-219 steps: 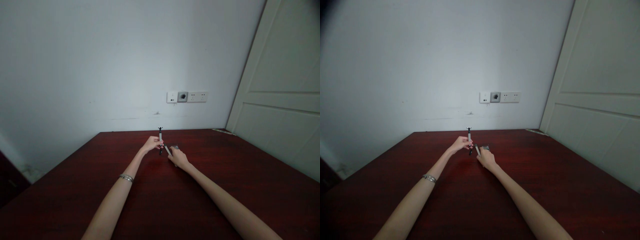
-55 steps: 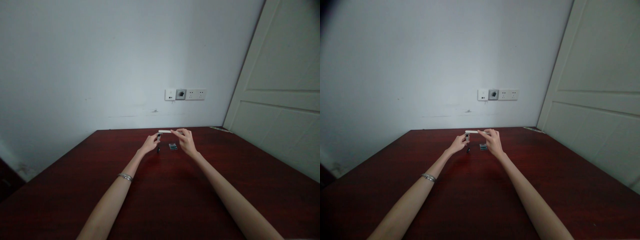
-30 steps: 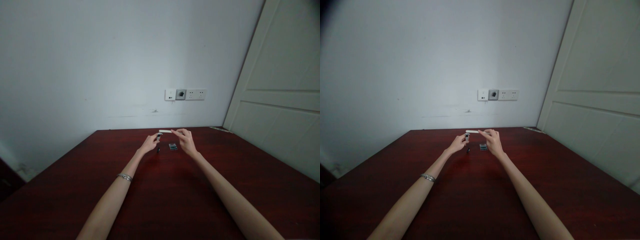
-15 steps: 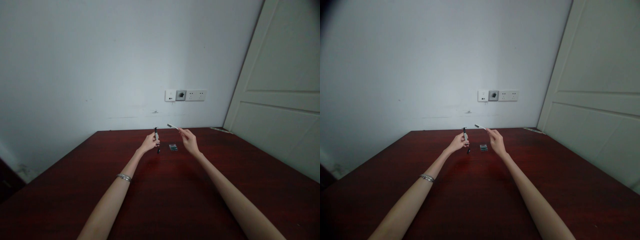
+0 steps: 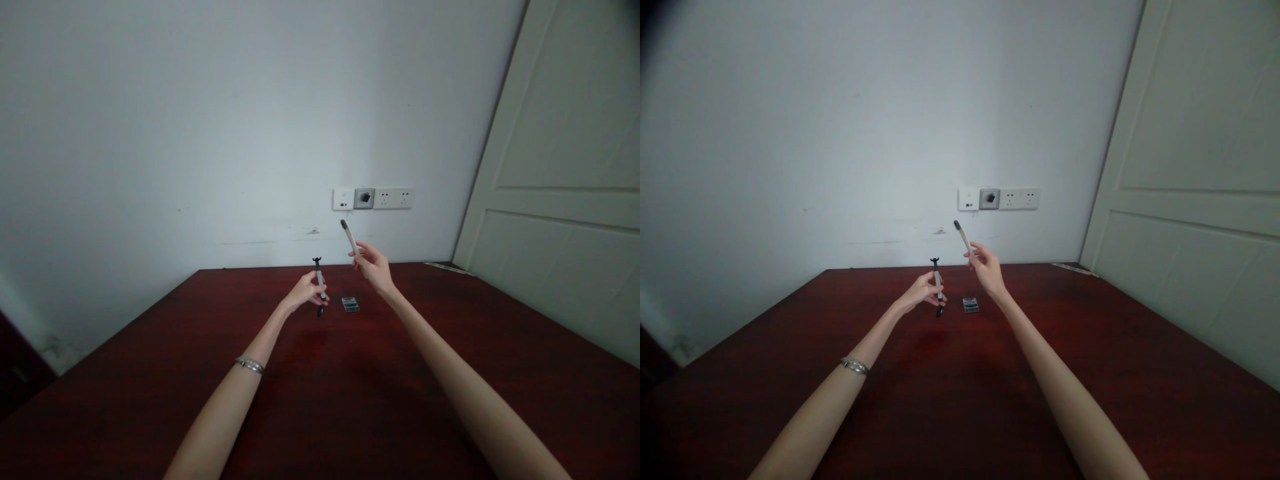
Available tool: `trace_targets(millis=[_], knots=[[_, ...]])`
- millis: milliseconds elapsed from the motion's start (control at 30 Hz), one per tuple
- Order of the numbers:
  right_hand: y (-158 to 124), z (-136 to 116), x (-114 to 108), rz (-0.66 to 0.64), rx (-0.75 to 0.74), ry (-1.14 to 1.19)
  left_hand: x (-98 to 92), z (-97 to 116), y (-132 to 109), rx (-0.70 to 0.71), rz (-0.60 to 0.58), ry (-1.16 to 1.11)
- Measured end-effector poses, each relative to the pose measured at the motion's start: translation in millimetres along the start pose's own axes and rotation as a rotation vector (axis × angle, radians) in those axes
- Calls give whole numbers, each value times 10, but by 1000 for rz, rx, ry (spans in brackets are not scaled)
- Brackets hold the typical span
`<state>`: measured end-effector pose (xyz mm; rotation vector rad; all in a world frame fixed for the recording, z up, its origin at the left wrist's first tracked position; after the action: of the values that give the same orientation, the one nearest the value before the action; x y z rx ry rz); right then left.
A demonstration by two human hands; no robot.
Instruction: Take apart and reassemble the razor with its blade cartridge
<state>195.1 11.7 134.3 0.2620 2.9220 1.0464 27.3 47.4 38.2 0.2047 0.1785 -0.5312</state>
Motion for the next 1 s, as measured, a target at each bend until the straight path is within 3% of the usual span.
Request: trace_targets(millis=[133, 400, 733, 1000], knots=[[11, 0, 62, -6, 14, 8, -11, -42, 9, -21, 20, -4], [-39, 80, 142, -79, 43, -207, -51, -100, 63, 5, 78, -38], [-118, 70, 225, -209, -151, -618, -50, 57, 34, 123, 93, -98], [-277, -41, 433, -332, -240, -836, 63, 54, 34, 103, 41, -74]])
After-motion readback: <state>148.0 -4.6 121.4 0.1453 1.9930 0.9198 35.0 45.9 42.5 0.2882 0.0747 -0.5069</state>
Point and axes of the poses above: each hand's wrist, its own y-axis towards the middle knuckle, its own x-axis out of the palm, z = x × y, the point moved 10 cm from there along y, towards the middle knuckle, and after that the axes turned 4 degrees about x, right-handed, at the moved point
